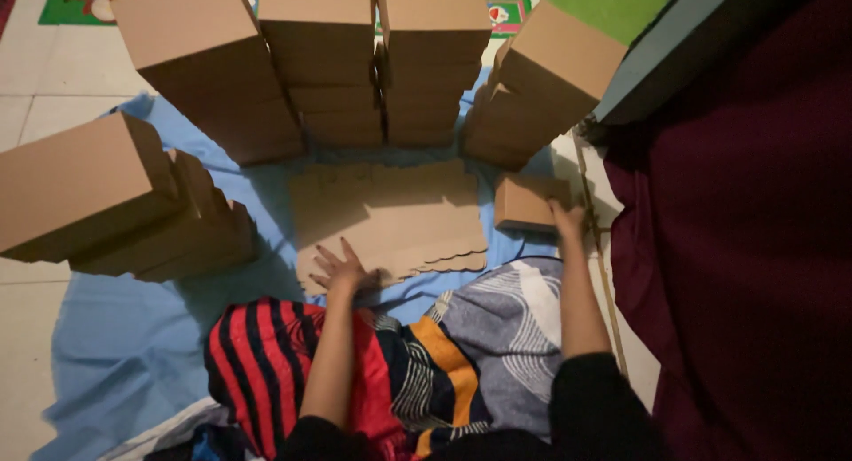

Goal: Folding flat cardboard templates into small rectangular boxes and stacking them in neat columns.

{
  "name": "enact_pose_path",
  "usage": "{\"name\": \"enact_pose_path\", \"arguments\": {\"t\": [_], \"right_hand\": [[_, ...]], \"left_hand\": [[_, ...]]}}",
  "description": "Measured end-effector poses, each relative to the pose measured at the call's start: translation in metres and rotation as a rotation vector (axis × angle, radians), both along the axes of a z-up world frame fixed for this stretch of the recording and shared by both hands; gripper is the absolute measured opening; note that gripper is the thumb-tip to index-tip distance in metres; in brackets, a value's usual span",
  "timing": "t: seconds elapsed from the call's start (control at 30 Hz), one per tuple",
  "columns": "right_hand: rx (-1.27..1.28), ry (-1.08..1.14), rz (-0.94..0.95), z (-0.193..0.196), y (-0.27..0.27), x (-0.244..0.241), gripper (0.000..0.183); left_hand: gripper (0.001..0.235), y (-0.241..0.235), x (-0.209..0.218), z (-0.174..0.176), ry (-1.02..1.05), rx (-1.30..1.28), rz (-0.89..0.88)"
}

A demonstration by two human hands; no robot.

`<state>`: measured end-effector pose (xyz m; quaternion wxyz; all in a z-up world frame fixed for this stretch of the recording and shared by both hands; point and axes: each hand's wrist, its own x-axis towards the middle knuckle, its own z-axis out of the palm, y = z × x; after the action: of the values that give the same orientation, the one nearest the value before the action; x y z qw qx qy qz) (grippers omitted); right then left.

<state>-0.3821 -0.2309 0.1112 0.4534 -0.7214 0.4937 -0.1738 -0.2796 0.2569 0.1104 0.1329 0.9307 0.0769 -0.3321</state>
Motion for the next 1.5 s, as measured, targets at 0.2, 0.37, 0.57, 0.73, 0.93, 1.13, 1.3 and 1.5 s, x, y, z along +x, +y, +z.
{"name": "enact_pose_path", "arguments": {"t": [0.2, 0.37, 0.57, 0.73, 0.93, 1.13, 1.3, 1.5], "right_hand": [[-1.199, -0.162, 0.167, 0.034, 0.128, -0.017, 0.062], [-0.576, 0.318, 0.773, -0.001, 0.256, -0.019, 0.069], [-0.293, 0.710, 0.828, 0.009, 0.246, -0.003, 0.126], [-0.363, 0.576, 0.819, -0.015, 0.237, -0.007, 0.115], [-0.463, 0.445, 0.805, -0.019, 0.239, -0.003, 0.064], [-0.697, 0.188, 0.747, -0.001, 0.242, -0.004, 0.016], [-0.784, -0.010, 0.731, 0.010, 0.247, -0.004, 0.007], [-0.757, -0.367, 0.619, 0.021, 0.240, -0.005, 0.012]], "left_hand": [[0.117, -0.007, -0.005, 0.035, -0.065, -0.153, -0.092], [0.138, -0.014, -0.016, 0.005, -0.016, 0.051, -0.225], [0.133, -0.013, -0.022, 0.041, -0.022, 0.120, -0.173], [0.123, -0.009, -0.015, 0.035, -0.070, 0.098, -0.118], [0.098, -0.006, -0.012, 0.013, -0.240, 0.014, -0.128], [0.040, 0.003, 0.003, -0.021, -0.473, -0.147, -0.343], [0.013, 0.004, 0.019, -0.037, -0.559, -0.191, -0.424], [0.015, -0.001, 0.009, 0.014, -1.127, -0.464, -0.268]]}}
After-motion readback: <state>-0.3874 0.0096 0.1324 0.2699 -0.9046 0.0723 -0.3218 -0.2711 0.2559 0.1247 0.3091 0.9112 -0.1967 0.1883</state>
